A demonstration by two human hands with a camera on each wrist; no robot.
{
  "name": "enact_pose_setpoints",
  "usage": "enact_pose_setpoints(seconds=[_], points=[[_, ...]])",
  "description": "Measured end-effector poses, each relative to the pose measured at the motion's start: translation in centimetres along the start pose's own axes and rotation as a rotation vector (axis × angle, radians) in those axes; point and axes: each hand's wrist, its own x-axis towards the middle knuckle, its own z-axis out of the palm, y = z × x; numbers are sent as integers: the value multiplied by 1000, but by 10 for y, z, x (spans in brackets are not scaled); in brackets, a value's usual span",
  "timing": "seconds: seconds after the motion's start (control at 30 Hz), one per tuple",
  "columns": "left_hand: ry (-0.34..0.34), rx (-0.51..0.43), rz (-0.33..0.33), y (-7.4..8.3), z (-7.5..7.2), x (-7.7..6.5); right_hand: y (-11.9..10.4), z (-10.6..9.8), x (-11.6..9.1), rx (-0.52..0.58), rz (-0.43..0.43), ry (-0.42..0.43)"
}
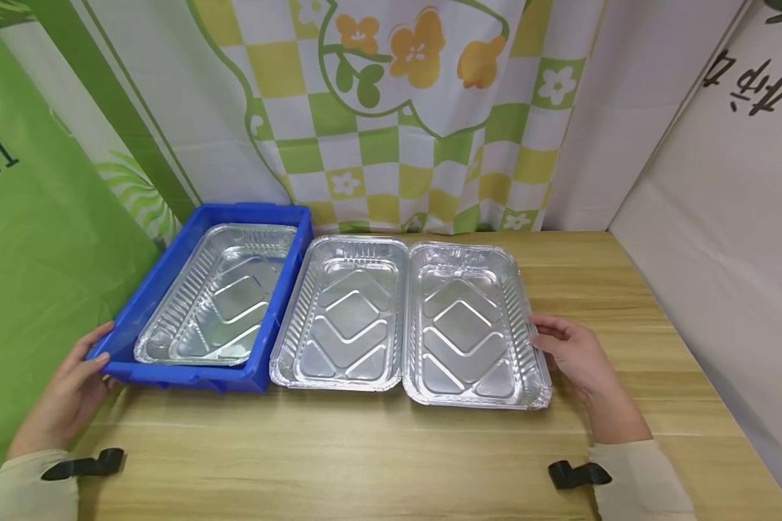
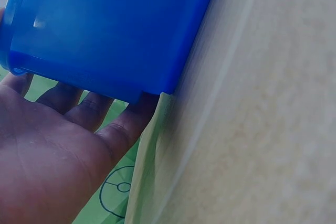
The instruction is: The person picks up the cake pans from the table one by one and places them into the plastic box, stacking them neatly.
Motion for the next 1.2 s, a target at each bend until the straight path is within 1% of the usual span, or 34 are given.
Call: enact_pose_setpoints(seconds=[0.13,0.33,0.53,0.77,0.93,1.1,1.2], points=[[-3,-9,5,0,0,1,-1,-3,-1,48,5,-10],[8,5,4,0,1,2,-5,-7,-1,116,21,-26],[12,16,-7,0,1,2,-10,-6,-1,174,-1,-16],[18,36,-7,0,1,2,-21,-2,-4,197,-18,8],[4,21,5,0,0,1,-31,3,-5,202,-38,8],[-2,19,-6,1,0,0,-38,8,-5,226,-65,4],[2,29,-12,2,0,0,-42,12,-5,244,-58,9]])
